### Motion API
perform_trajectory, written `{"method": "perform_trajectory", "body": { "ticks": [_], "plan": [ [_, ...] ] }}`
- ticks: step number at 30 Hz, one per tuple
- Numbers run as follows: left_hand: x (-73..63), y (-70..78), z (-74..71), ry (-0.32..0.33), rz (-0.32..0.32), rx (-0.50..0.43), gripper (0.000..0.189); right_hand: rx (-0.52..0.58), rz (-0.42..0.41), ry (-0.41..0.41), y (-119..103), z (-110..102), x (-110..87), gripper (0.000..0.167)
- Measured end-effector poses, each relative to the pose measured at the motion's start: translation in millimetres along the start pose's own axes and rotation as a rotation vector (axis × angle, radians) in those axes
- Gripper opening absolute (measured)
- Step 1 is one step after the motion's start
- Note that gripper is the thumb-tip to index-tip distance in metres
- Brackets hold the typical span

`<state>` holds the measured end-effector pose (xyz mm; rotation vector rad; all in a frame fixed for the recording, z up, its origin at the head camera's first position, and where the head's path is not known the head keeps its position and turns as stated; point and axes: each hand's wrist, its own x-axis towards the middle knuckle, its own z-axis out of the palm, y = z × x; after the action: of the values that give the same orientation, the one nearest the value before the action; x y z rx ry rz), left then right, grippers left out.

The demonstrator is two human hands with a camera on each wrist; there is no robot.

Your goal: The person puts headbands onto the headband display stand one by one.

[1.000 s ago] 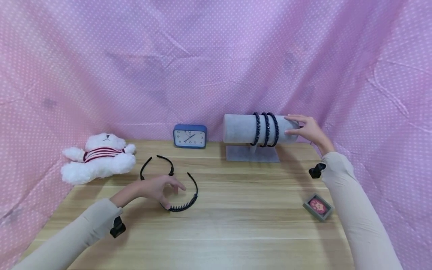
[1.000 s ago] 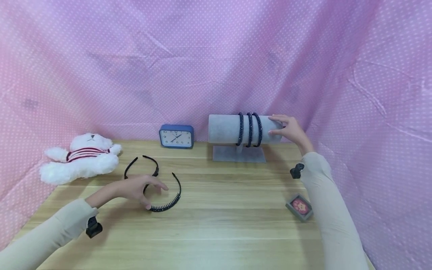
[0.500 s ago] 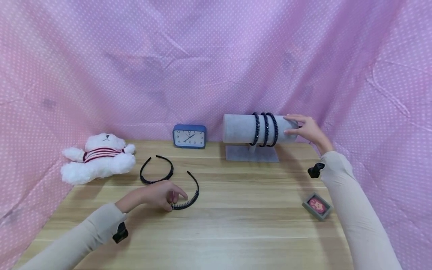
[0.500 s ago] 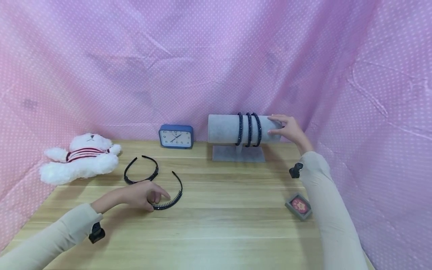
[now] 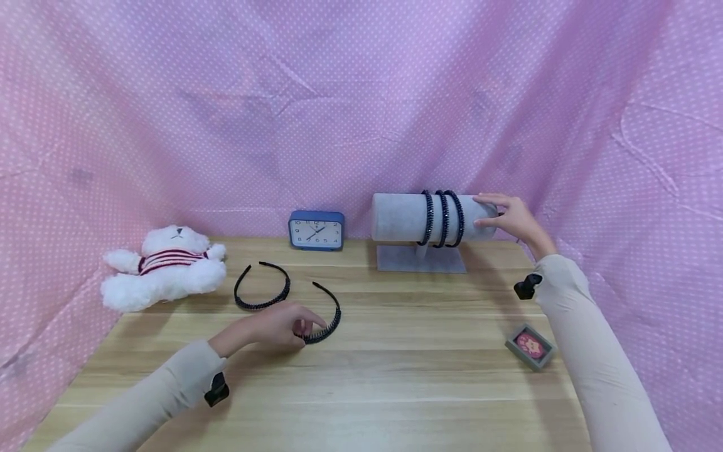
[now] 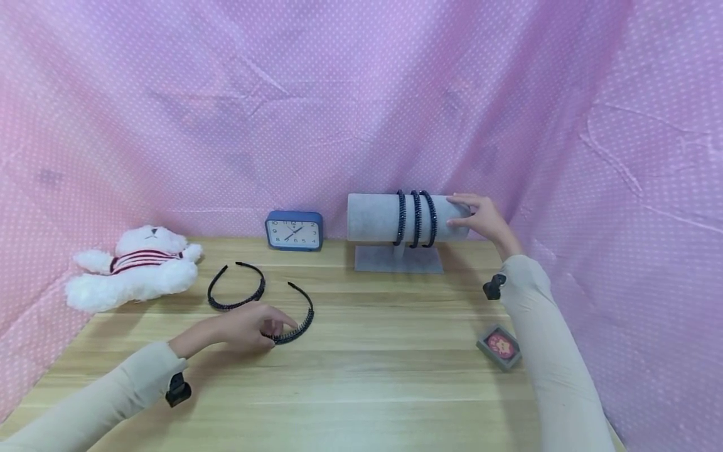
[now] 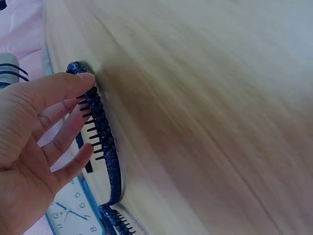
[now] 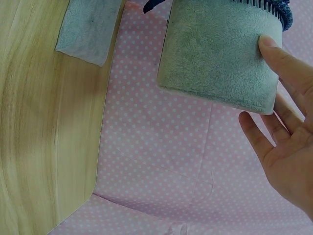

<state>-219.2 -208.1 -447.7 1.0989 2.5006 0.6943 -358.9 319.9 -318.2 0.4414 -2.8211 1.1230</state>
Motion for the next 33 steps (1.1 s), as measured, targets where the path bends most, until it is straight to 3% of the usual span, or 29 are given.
{"method": "perform_trajectory", "body": {
  "ticks": [8, 16, 27, 33],
  "plan": [
    [8.8, 7.3, -10.7, 0.083, -0.005, 0.006, 0.052, 0.014, 0.012, -0.005, -3, 0, -1.8, 0.064],
    [14.7, 9.8, -26.5, 0.164, 0.052, -0.105, 0.052, 0.019, 0.005, -0.001, -1, 2, -0.3, 0.063],
    [14.2, 10.7, -49.7, 0.238, 0.006, -0.218, 0.050, 0.024, 0.007, 0.000, -1, 3, -1.0, 0.064],
    [15.2, 10.8, -64.9, 0.265, -0.062, -0.247, 0.052, 0.014, 0.009, 0.003, -5, 1, -2.6, 0.063]
  ]
}}
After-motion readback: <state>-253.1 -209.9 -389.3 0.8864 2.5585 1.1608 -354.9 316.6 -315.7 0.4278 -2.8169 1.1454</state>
